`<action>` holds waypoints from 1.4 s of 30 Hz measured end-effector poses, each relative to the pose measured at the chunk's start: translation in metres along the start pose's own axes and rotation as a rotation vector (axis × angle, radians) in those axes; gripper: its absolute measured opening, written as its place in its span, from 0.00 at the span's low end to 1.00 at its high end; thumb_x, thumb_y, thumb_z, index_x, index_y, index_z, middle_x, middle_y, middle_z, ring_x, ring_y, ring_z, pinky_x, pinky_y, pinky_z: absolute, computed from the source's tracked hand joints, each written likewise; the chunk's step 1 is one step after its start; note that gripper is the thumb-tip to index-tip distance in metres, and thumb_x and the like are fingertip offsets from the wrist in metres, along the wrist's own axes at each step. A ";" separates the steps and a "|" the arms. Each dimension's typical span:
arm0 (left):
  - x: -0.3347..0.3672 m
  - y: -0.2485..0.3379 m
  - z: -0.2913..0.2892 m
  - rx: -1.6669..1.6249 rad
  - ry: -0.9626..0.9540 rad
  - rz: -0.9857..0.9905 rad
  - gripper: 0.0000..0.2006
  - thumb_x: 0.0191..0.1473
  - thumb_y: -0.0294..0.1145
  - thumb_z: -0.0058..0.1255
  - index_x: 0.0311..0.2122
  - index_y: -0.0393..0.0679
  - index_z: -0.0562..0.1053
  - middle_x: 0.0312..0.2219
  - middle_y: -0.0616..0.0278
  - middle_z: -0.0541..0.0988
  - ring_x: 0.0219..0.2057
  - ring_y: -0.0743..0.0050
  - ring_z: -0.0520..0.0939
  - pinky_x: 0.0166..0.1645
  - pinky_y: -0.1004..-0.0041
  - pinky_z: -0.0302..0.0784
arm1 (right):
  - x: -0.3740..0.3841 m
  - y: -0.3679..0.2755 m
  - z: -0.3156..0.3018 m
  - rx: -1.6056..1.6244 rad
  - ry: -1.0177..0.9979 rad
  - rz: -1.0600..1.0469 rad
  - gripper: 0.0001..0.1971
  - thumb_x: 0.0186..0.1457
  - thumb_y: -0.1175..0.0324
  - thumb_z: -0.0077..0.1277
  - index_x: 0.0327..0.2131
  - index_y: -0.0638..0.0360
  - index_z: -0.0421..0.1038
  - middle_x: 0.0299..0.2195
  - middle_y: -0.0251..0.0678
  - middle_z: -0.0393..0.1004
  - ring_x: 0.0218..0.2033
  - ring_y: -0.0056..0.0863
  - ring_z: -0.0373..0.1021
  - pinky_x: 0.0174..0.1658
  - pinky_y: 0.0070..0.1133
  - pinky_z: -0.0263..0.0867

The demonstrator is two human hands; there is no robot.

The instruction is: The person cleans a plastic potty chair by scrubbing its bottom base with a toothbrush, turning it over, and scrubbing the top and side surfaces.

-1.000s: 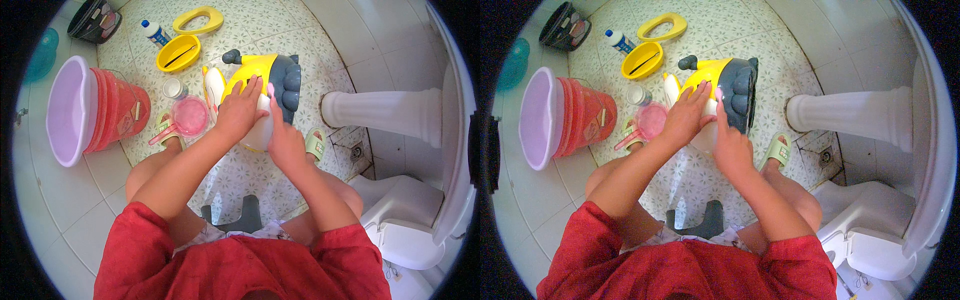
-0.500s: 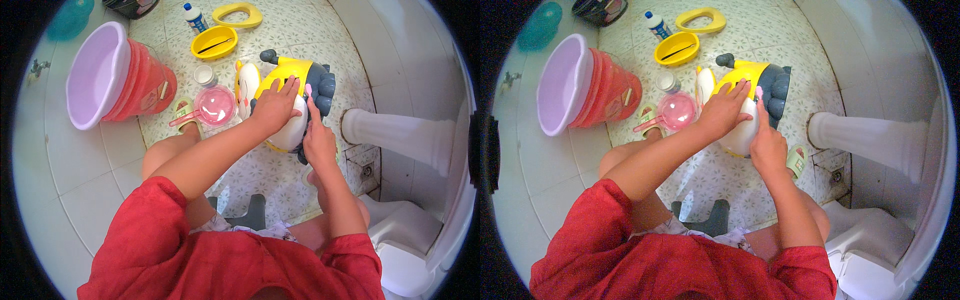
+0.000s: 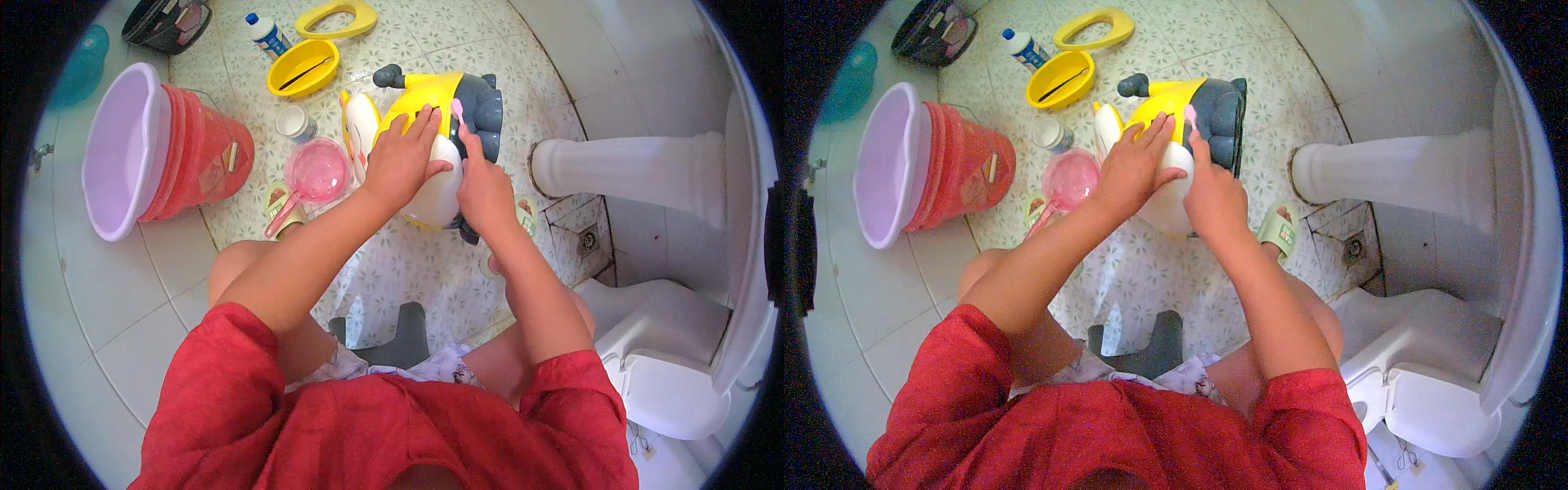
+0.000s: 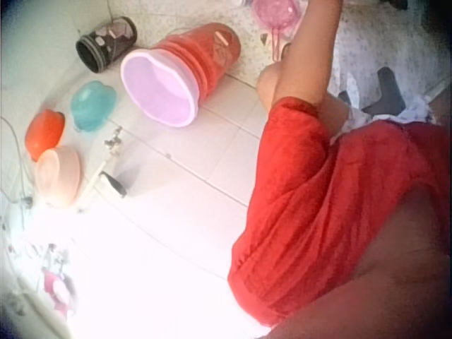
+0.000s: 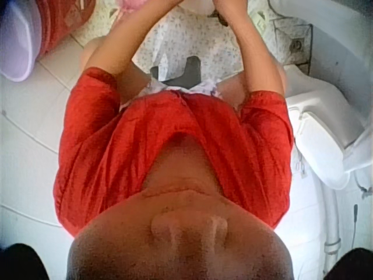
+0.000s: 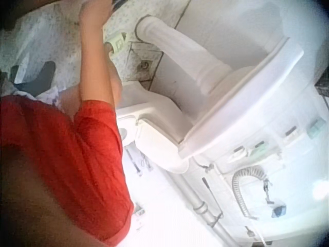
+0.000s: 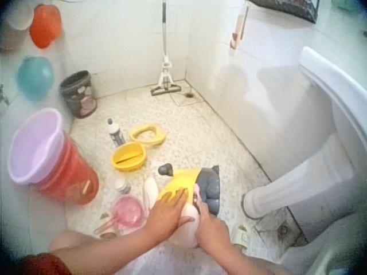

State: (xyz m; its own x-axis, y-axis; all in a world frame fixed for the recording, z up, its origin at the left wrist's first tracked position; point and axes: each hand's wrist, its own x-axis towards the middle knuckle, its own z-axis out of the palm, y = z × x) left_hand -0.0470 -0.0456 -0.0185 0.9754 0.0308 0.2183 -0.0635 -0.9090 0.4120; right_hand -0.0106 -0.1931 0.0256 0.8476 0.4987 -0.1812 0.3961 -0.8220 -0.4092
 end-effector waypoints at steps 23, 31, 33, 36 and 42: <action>-0.011 -0.008 -0.007 0.023 -0.074 -0.037 0.38 0.47 0.47 0.55 0.60 0.42 0.56 0.59 0.56 0.61 0.53 0.47 0.67 0.53 0.60 0.66 | -0.001 -0.018 0.001 0.094 0.005 0.098 0.28 0.54 0.72 0.43 0.58 0.50 0.51 0.38 0.54 0.73 0.38 0.52 0.70 0.40 0.42 0.65; -0.013 -0.009 -0.010 0.012 -0.085 -0.042 0.38 0.46 0.45 0.56 0.60 0.42 0.56 0.58 0.55 0.61 0.53 0.48 0.67 0.53 0.60 0.66 | 0.010 -0.024 -0.008 0.051 0.026 0.230 0.30 0.53 0.68 0.47 0.60 0.49 0.49 0.31 0.55 0.75 0.33 0.55 0.72 0.37 0.41 0.66; -0.015 -0.010 -0.013 -0.003 -0.099 -0.030 0.38 0.46 0.44 0.56 0.60 0.42 0.56 0.58 0.56 0.61 0.53 0.48 0.67 0.53 0.60 0.65 | 0.013 -0.012 0.001 -0.034 0.017 0.088 0.32 0.53 0.66 0.48 0.61 0.47 0.48 0.29 0.55 0.75 0.31 0.55 0.72 0.36 0.41 0.66; -0.015 -0.009 -0.016 -0.038 -0.114 0.015 0.38 0.45 0.44 0.57 0.60 0.42 0.56 0.58 0.56 0.61 0.53 0.48 0.66 0.54 0.59 0.64 | 0.014 -0.015 0.010 0.019 -0.058 0.155 0.34 0.53 0.65 0.48 0.62 0.45 0.46 0.29 0.55 0.75 0.31 0.54 0.72 0.35 0.41 0.67; -0.019 -0.007 -0.004 -0.037 -0.083 0.003 0.40 0.43 0.43 0.59 0.59 0.41 0.56 0.58 0.56 0.61 0.53 0.48 0.66 0.55 0.58 0.63 | 0.021 -0.013 0.010 0.015 -0.068 0.174 0.35 0.53 0.61 0.48 0.63 0.44 0.44 0.29 0.55 0.75 0.31 0.53 0.72 0.36 0.41 0.67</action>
State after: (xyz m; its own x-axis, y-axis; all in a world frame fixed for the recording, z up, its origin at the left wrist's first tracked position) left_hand -0.0662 -0.0383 -0.0215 0.9892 -0.0080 0.1465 -0.0730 -0.8928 0.4446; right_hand -0.0016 -0.1698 0.0182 0.8769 0.3671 -0.3103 0.2400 -0.8937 -0.3791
